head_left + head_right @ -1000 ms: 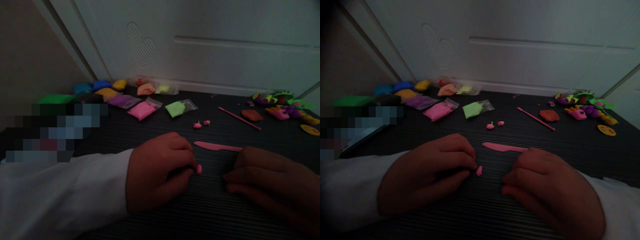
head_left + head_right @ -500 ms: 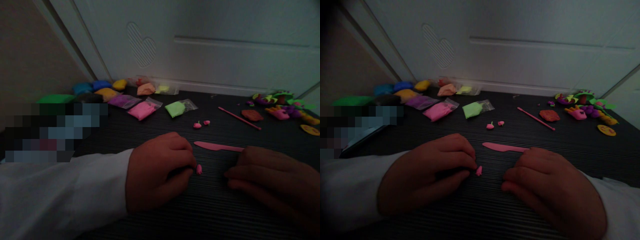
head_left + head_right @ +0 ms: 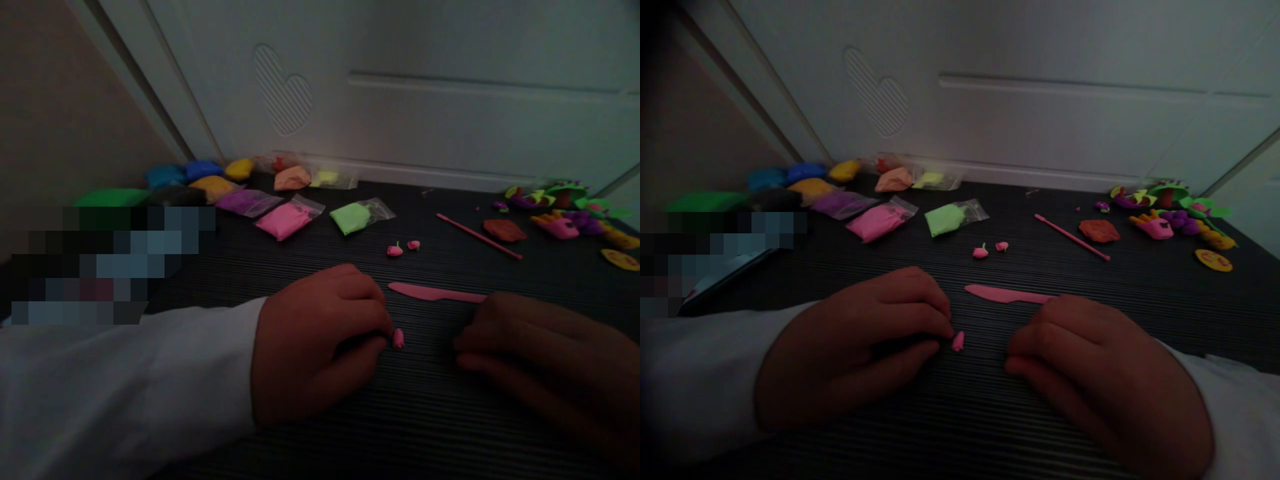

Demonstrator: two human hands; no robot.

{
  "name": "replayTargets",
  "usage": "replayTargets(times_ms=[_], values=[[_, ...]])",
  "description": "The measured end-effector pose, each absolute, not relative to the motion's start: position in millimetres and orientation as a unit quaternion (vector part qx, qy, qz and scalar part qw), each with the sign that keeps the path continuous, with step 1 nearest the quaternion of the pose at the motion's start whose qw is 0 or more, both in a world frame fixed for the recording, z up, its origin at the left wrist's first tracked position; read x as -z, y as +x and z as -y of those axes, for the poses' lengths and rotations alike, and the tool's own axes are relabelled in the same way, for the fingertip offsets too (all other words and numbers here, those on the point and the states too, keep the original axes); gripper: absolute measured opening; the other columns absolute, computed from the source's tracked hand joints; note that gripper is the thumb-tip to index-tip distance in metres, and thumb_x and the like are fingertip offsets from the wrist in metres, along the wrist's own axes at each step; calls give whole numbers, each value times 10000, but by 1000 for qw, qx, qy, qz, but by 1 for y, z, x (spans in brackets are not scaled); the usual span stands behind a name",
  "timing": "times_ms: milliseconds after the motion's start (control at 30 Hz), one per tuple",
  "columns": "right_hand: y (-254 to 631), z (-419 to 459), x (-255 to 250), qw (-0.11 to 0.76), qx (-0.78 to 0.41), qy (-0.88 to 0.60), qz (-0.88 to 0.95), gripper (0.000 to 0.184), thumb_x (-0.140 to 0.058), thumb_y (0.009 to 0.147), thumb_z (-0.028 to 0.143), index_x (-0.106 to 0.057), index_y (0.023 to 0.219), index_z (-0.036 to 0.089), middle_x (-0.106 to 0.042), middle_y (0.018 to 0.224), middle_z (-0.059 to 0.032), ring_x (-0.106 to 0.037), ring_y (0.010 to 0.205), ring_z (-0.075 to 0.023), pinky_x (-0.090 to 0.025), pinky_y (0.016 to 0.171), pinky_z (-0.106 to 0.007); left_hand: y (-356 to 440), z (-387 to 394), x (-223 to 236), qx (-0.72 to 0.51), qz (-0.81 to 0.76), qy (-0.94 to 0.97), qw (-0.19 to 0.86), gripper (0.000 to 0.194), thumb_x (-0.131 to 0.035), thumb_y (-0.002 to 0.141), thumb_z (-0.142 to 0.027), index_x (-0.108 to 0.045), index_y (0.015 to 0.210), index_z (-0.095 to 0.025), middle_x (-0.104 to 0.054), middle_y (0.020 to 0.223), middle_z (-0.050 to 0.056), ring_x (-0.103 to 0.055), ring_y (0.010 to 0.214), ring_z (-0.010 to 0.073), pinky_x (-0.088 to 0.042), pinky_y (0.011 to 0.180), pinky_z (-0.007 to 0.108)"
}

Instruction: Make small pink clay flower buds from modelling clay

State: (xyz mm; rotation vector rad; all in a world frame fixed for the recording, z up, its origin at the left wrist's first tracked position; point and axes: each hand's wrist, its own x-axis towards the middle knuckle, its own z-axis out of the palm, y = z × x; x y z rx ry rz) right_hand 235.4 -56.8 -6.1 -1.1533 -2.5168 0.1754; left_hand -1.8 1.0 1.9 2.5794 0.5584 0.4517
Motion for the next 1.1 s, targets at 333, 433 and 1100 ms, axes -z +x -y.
replayTargets(times_ms=[333,433,1100], values=[[238,56,3,184,-58,-397,897,126,-409,852,221,-500,938,243,-609,859,19,-595,743,-102,-482,652,-193,-2,-1,-2,-161,-204,938,230,196,-455,774,-104,-607,888,-154,-549,889,40,-470,846,153,-376,756,265],[240,58,6,186,-23,-391,901,215,-397,841,192,-483,1027,255,-607,945,3,-597,820,-125,-495,706,-204,-2,-1,-2,-163,-204,937,231,199,-448,777,-107,-608,884,-154,-550,889,44,-471,845,153,-378,761,267],[236,61,4,217,-118,-396,884,146,-423,863,261,-546,937,236,-571,842,16,-542,763,-84,-437,656,-179,-2,0,-1,-157,-203,938,234,197,-449,778,-102,-607,891,-131,-537,894,49,-450,844,158,-348,761,274]])
